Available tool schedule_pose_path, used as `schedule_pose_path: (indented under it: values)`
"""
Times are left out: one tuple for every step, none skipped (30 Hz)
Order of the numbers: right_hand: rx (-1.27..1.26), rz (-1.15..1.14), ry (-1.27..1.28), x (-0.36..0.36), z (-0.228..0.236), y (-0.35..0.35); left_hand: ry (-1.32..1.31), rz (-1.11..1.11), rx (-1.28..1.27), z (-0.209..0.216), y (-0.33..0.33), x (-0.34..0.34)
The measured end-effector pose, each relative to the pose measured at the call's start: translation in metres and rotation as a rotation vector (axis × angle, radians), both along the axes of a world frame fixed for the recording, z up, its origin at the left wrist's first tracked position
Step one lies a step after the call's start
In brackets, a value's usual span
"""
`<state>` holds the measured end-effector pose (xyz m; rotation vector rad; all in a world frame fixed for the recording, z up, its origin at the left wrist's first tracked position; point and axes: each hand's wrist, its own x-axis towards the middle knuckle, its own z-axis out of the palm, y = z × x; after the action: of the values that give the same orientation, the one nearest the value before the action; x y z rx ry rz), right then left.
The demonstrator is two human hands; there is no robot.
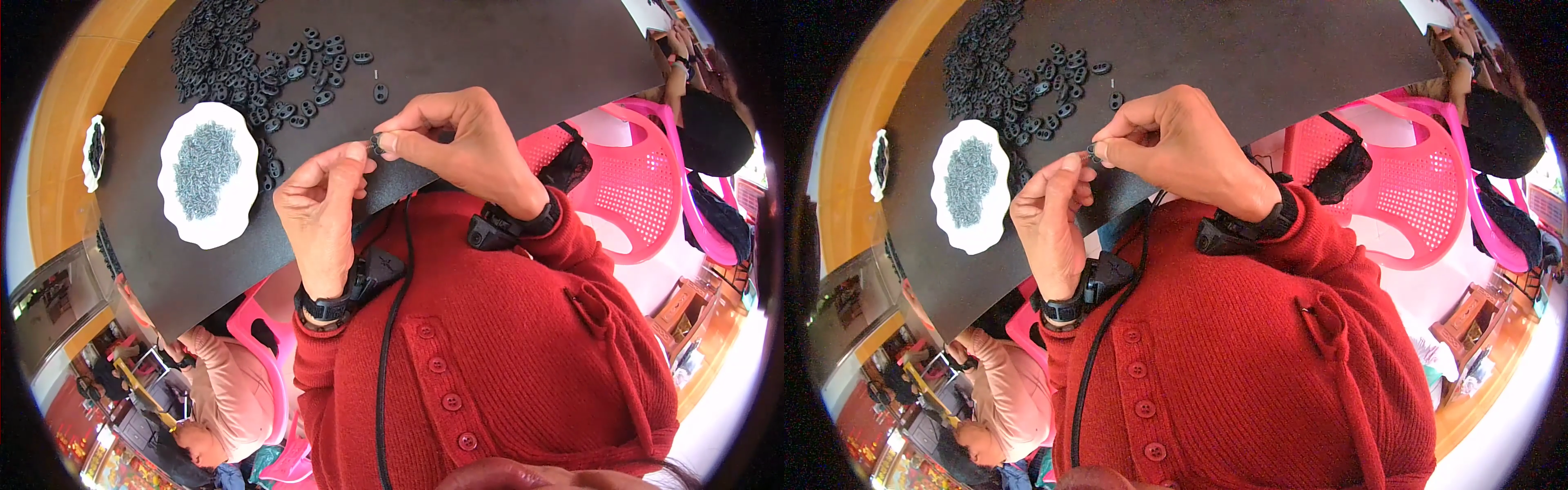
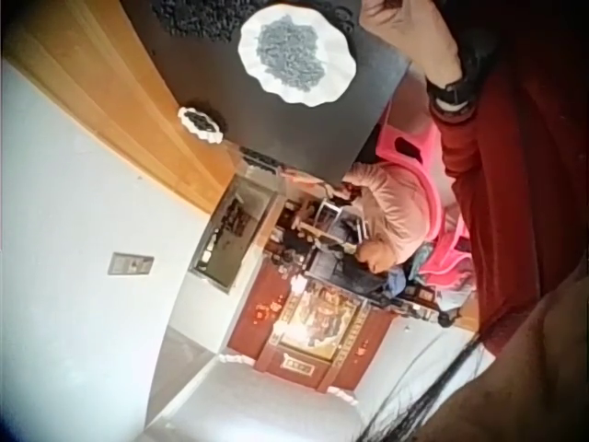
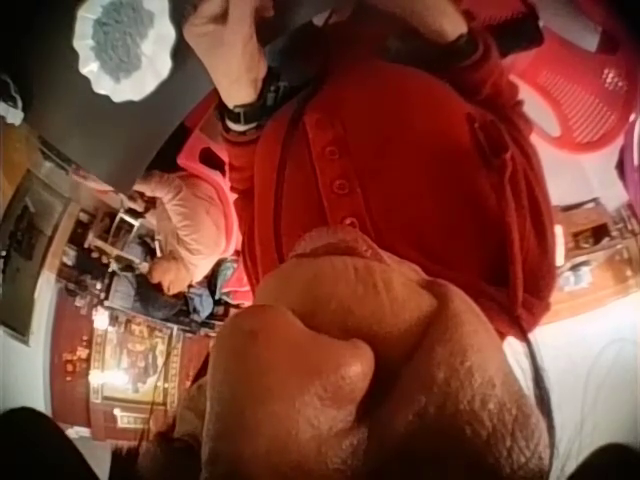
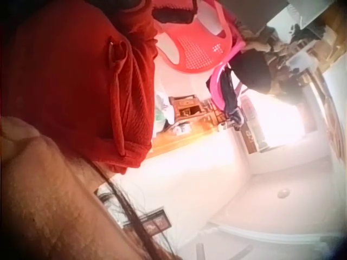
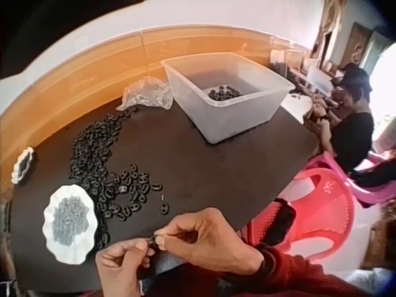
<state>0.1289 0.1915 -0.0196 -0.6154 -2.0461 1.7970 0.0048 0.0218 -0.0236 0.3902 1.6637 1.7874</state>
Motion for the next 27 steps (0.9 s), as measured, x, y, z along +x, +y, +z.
schedule_pose_path:
  values:
    - [0.0,0.0,0.0,0.0,0.0,0.0,0.0,0.0,0.0,0.0,0.001,0.001]
    - [0.0,0.002,0.0,0.0,0.0,0.0,0.029,-0.002,-0.03,0.0,0.001,0.001]
    - [-0.001,0.005,0.001,0.0,0.001,-0.001,0.058,-0.004,-0.06,0.0,0.001,0.002]
    - [0.0,0.005,0.001,-0.001,0.0,-0.001,0.058,-0.004,-0.06,-0.001,0.001,0.001]
    - [0.013,0.005,0.006,-0.001,-0.001,-0.001,0.077,-0.01,-0.069,-0.002,-0.001,0.001]
    - [0.025,0.005,0.011,-0.001,-0.001,-0.001,0.096,-0.017,-0.077,-0.002,-0.001,0.0]
    - [0.024,0.006,0.012,-0.002,0.0,-0.001,0.097,-0.016,-0.078,0.0,0.0,0.0]
    - [0.02,0.007,-0.007,-0.002,0.0,-0.001,0.106,-0.019,-0.068,0.0,0.002,0.001]
    - [0.015,0.007,-0.025,-0.002,0.0,-0.001,0.115,-0.022,-0.058,0.0,0.003,0.002]
    - [0.016,0.009,-0.025,-0.003,-0.001,-0.002,0.115,-0.02,-0.057,-0.001,0.004,0.002]
    - [0.01,0.012,-0.027,-0.003,-0.002,-0.002,0.083,-0.016,-0.027,-0.001,0.004,0.002]
    - [0.004,0.014,-0.028,-0.003,-0.003,-0.002,0.051,-0.011,0.003,-0.002,0.005,0.002]
    - [0.004,0.016,-0.026,-0.004,-0.004,-0.002,0.053,-0.01,0.002,-0.002,0.003,0.002]
    - [-0.012,0.012,-0.012,-0.004,-0.004,-0.002,0.035,0.0,-0.02,-0.003,0.002,0.002]
    - [-0.028,0.009,0.002,-0.005,-0.005,-0.002,0.016,0.011,-0.042,-0.003,0.0,0.002]
    - [-0.029,0.011,0.003,-0.005,-0.004,-0.002,0.017,0.012,-0.042,-0.004,0.0,0.002]
    - [-0.045,0.016,0.001,-0.006,-0.002,-0.002,0.006,0.017,-0.025,-0.003,0.0,0.003]
    - [-0.062,0.022,-0.001,-0.006,-0.001,-0.002,-0.005,0.022,-0.008,-0.002,-0.001,0.002]
    - [-0.064,0.027,0.002,-0.006,0.0,-0.002,-0.002,0.027,-0.009,-0.002,-0.001,0.002]
    - [-0.099,0.029,0.026,-0.006,0.0,-0.002,-0.004,0.011,-0.01,-0.001,-0.002,0.001]
    - [-0.135,0.032,0.049,-0.006,-0.001,-0.002,-0.005,-0.004,-0.012,0.0,-0.003,-0.001]
    - [-0.137,0.038,0.052,-0.006,0.0,-0.001,-0.002,0.003,-0.014,0.002,-0.004,-0.001]
    - [-0.144,0.026,0.054,-0.006,0.001,0.0,-0.006,-0.018,-0.041,0.005,-0.005,-0.002]
    - [-0.15,0.014,0.055,-0.005,0.002,0.001,-0.01,-0.037,-0.068,0.007,-0.006,-0.002]
    - [-0.154,0.02,0.058,-0.004,0.002,0.003,-0.007,-0.031,-0.071,0.007,-0.009,-0.004]
    - [-0.164,0.001,0.057,-0.002,0.002,0.005,0.079,-0.028,-0.133,0.007,-0.013,-0.007]
    - [-0.174,-0.019,0.056,0.0,0.002,0.008,0.165,-0.026,-0.195,0.007,-0.017,-0.011]
